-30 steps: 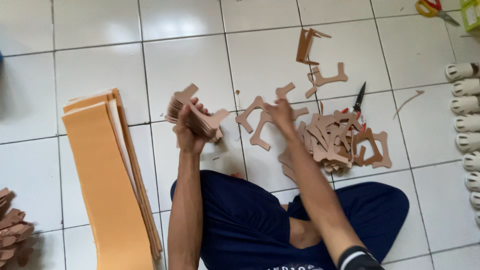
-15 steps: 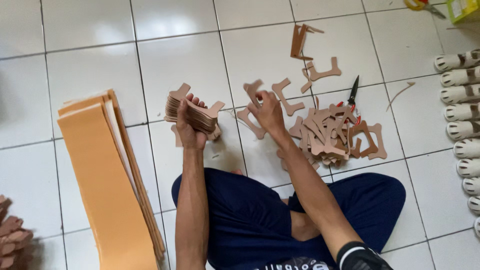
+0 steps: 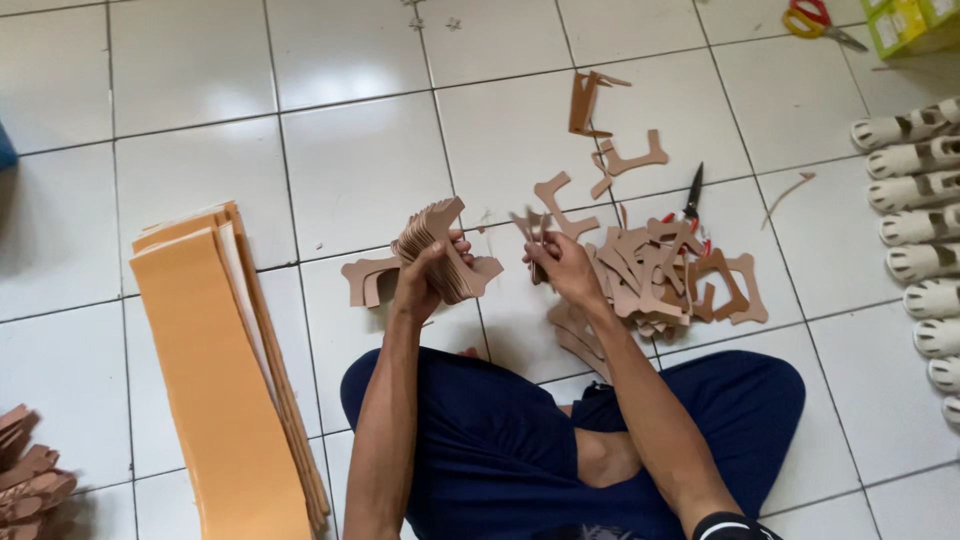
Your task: The person sits on the floor and assembles multiple small tan shoe parts by hand, stacking them into neat piles. The person then stands, moves to a sewing machine table, and places the assembled stacks on the table.
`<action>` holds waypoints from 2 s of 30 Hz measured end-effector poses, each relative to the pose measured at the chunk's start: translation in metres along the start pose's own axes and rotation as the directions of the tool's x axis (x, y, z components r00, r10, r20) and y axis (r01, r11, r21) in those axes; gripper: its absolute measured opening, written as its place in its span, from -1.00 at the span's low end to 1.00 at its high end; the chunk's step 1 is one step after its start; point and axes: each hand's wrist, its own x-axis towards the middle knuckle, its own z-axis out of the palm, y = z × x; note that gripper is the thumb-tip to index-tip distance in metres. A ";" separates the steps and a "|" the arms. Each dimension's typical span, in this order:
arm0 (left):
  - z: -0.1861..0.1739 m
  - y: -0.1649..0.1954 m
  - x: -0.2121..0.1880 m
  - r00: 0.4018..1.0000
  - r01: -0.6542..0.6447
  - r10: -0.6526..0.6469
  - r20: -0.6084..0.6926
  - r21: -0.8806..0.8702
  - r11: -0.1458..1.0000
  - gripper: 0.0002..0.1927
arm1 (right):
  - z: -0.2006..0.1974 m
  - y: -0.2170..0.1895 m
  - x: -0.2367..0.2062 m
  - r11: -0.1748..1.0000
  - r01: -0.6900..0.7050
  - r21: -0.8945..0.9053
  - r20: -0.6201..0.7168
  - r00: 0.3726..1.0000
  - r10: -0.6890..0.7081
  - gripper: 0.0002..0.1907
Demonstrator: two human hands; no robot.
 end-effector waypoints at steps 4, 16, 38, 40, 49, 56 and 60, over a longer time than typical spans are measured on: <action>0.017 -0.020 -0.002 0.994 0.091 -0.087 -0.066 0.054 0.994 -0.49 | -0.023 -0.012 -0.022 0.982 0.123 0.146 0.087 0.987 -0.137 -0.54; 0.024 -0.030 0.005 0.992 0.120 -0.097 -0.086 0.335 0.934 -0.43 | -0.001 0.000 -0.019 0.942 0.274 -0.195 0.072 0.962 -0.264 -0.53; 0.011 -0.040 0.011 0.824 0.512 -0.543 0.160 0.199 0.836 -0.24 | -0.010 0.005 0.004 0.908 0.385 -0.167 0.254 0.906 -0.338 -0.34; 0.009 -0.040 0.014 0.809 0.494 -0.559 0.180 0.305 0.814 -0.28 | -0.004 0.005 0.009 0.882 0.418 -0.219 0.269 0.894 -0.357 -0.31; 0.011 -0.039 0.021 0.785 0.445 -0.575 0.231 0.436 0.782 -0.45 | 0.020 0.014 0.010 0.868 0.386 -0.313 0.193 0.921 -0.340 -0.51; 0.008 -0.032 0.022 0.645 0.585 -0.672 0.363 0.330 0.741 -0.57 | -0.022 0.001 0.007 0.953 0.301 -0.029 0.598 0.769 -0.225 0.11; 0.013 -0.038 0.023 0.439 0.660 -0.756 0.485 0.396 0.638 -0.54 | -0.044 0.008 0.003 0.874 0.411 -0.259 0.699 0.704 -0.124 0.13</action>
